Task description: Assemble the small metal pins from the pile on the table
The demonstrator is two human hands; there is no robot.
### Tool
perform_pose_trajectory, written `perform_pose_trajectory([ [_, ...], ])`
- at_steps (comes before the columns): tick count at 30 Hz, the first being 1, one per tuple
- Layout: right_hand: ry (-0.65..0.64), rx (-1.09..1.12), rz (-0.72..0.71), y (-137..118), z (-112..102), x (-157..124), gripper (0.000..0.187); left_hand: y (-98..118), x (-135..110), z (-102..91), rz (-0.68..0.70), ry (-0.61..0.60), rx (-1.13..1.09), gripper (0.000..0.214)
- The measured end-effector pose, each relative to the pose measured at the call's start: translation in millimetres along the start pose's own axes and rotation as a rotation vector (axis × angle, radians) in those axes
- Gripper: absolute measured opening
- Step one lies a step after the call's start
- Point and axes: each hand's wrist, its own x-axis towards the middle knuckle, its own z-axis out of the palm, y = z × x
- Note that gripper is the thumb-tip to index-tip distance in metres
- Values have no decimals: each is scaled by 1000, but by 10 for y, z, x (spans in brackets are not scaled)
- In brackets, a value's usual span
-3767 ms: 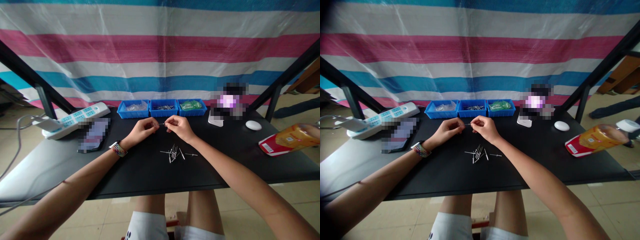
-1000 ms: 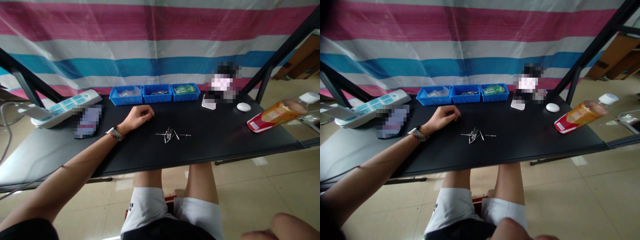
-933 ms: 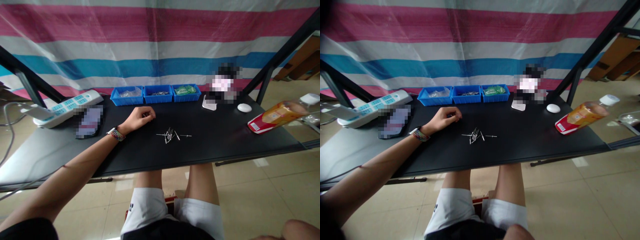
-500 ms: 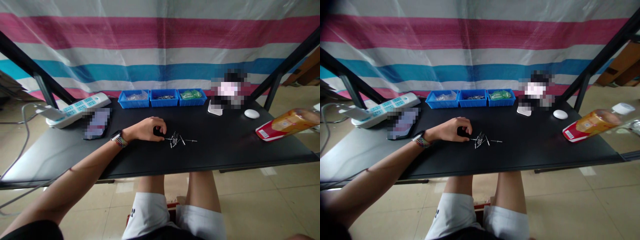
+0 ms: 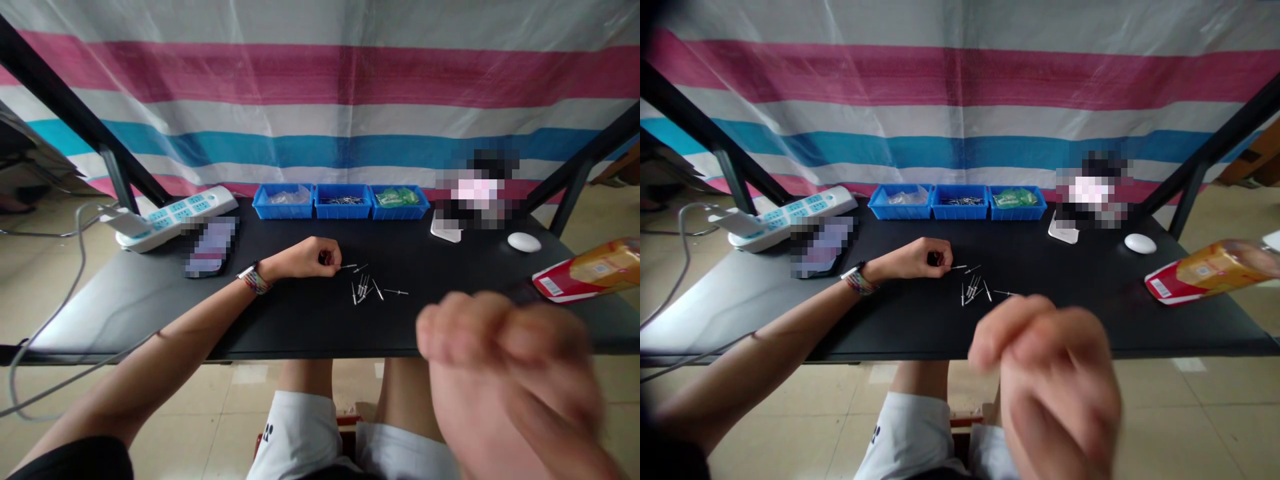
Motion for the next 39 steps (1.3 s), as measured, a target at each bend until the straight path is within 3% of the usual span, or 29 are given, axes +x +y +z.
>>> perform_pose_trajectory([
  [2,151,-29,-31,-51,54,416,20,-2,4,-17,-43,47,-84,11],
  [5,-104,-300,-107,255,32,944,19,15,17,-50,-62,93,-174,24],
  [7,-267,-320,-132,586,-11,1214,15,31,24,-71,-68,113,-215,29],
  [10,-369,-256,-170,983,-42,1447,6,33,26,-93,-86,139,-246,32],
  [13,-335,-142,-92,1175,-28,1495,4,5,29,-99,-93,160,-242,33],
  [17,-319,-31,27,1241,-4,1426,15,-24,32,-86,-101,157,-225,30],
  [29,-340,-80,-34,1198,66,1336,7,0,40,-43,-93,186,-221,26],
  [39,-245,-102,-2,1304,38,1358,29,-79,57,-39,-55,288,-294,38],
])
